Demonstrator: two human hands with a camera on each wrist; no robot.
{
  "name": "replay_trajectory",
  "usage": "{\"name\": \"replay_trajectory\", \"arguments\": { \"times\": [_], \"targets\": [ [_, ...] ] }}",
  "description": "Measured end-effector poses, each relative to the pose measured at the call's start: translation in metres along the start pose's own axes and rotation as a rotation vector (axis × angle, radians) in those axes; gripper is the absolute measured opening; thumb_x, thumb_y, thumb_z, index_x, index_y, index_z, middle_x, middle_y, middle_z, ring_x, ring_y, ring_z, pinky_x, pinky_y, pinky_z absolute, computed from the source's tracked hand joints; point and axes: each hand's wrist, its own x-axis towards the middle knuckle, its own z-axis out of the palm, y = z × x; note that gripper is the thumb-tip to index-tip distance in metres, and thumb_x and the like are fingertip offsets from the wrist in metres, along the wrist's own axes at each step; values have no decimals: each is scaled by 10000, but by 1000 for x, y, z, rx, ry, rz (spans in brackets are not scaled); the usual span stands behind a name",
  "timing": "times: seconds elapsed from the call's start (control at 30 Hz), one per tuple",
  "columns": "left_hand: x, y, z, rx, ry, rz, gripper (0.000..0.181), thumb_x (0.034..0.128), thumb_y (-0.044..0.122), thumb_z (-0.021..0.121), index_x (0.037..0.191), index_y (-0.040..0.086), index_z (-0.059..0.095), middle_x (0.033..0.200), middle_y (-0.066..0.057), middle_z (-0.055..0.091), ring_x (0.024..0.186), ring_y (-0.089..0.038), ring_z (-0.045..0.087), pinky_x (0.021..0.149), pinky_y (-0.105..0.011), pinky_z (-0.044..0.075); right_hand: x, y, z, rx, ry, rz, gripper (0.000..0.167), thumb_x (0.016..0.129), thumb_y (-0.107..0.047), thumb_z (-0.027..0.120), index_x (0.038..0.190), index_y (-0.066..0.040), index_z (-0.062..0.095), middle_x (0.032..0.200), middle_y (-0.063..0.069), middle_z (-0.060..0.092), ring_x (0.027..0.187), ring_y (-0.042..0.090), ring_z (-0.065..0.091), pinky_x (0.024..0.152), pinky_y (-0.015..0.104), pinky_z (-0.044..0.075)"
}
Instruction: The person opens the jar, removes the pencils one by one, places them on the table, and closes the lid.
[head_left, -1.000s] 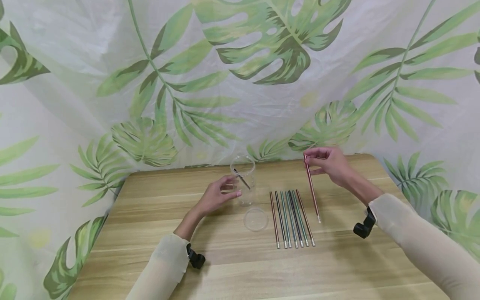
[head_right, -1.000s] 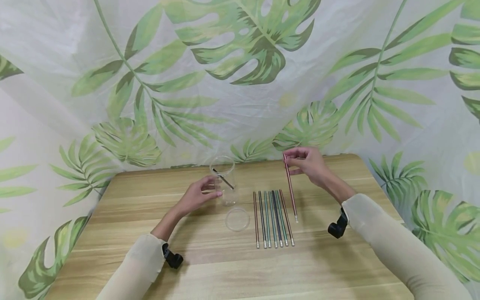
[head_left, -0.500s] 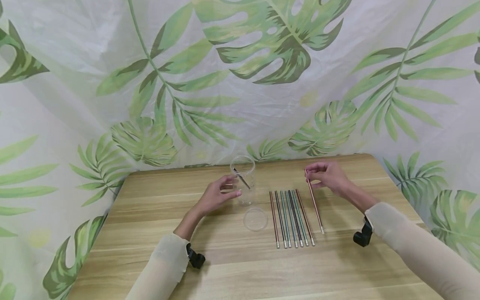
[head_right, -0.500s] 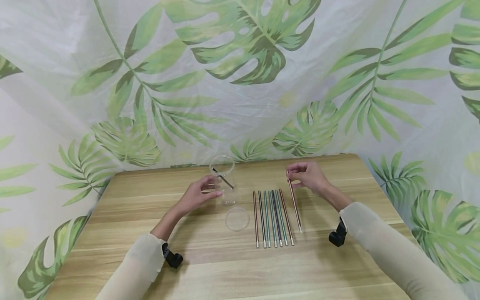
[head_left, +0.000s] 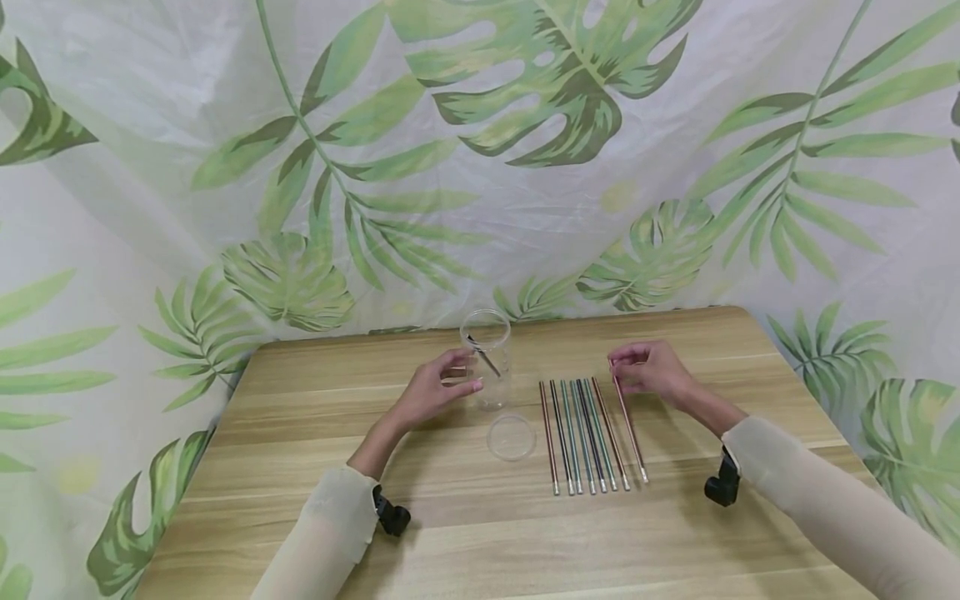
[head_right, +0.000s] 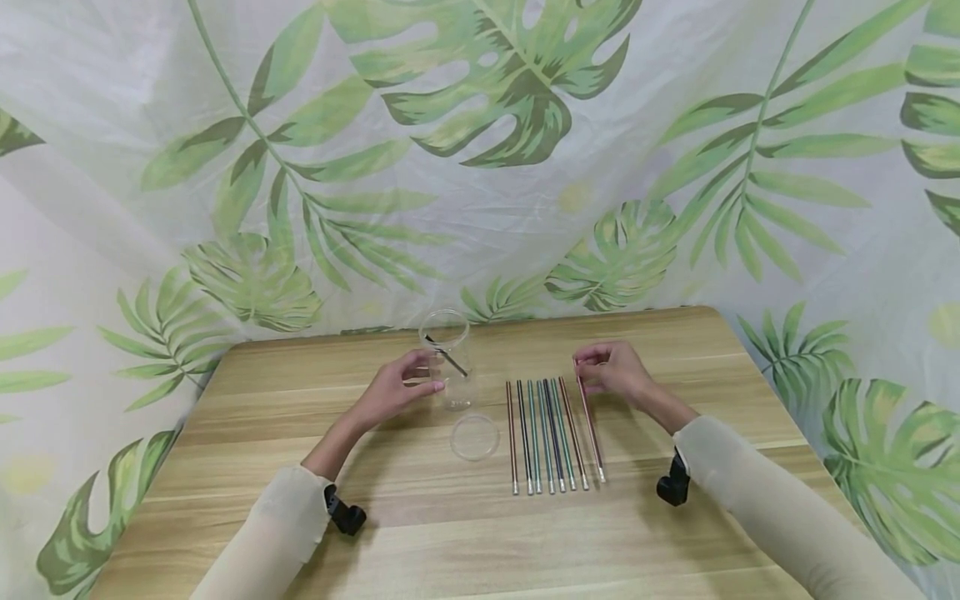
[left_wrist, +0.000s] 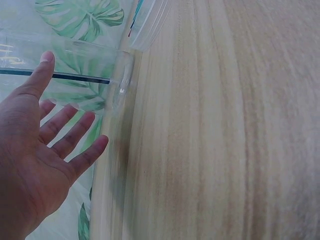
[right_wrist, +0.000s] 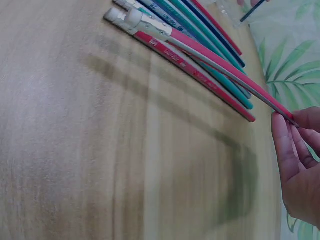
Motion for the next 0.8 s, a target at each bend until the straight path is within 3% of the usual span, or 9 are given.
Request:
{"name": "replay_trajectory", "arguments": {
  "times": [0.23,0.5,0.8],
  "targets": [
    [8,-28,0,24,2,12,643,965,147,805,1517,-4,515,1429,-294,617,1292,-487,625,1089,-613,525,2,10,2,-58,4,-12,386,980,36,700,1331,160,597,1108,221,677,885,196,721,850,414,664],
    [9,-29,-2,51,-9,8,648,958,227,822,1515,61,537,1430,-226,643,1285,-393,657,1078,-518,563,6,17,7,-62,9,17,359,973,57,702,1310,152,622,1093,232,704,845,183,731,796,377,674],
    [8,-28,-3,48,-17,2,654,965,236,815,1523,57,526,1444,-227,632,1300,-398,645,1089,-511,557,7,19,10,-81,8,13,332,979,50,704,1286,157,639,1053,217,730,831,196,747,757,365,678]
  ]
}}
